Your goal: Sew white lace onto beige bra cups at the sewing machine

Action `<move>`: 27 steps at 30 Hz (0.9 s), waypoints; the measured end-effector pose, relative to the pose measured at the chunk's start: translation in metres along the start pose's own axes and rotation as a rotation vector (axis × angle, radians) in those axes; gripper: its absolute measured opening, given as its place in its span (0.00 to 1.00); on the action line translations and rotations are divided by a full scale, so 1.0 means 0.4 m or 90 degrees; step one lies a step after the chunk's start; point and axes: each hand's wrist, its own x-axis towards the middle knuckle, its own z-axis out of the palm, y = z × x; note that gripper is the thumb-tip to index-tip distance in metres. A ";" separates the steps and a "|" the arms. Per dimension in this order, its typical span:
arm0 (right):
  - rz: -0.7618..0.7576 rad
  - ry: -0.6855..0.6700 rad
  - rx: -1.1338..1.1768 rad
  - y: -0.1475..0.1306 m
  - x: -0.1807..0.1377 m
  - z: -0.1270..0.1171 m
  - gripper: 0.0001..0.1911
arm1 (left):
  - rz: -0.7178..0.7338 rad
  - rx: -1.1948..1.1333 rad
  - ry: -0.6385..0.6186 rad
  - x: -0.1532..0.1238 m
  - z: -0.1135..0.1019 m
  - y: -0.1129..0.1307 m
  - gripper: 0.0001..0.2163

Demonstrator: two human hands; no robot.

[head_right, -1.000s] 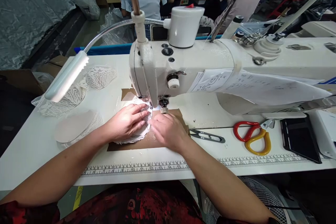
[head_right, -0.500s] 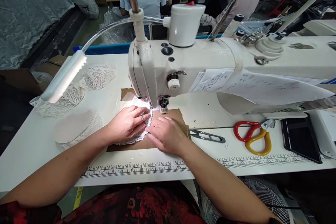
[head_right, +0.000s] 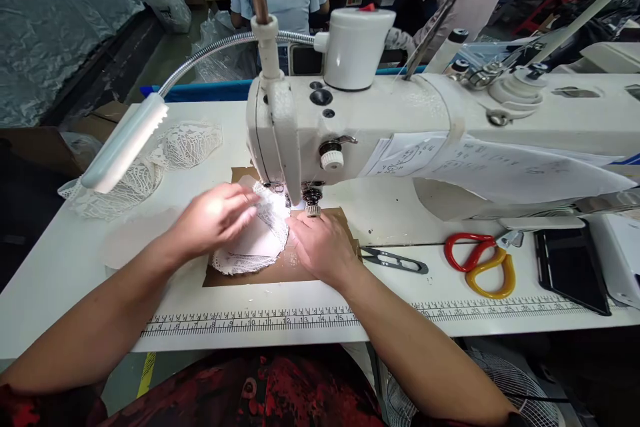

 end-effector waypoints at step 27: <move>-0.013 -0.052 0.018 -0.001 -0.001 -0.008 0.13 | -0.412 -0.870 -0.181 -0.029 0.039 -0.021 0.19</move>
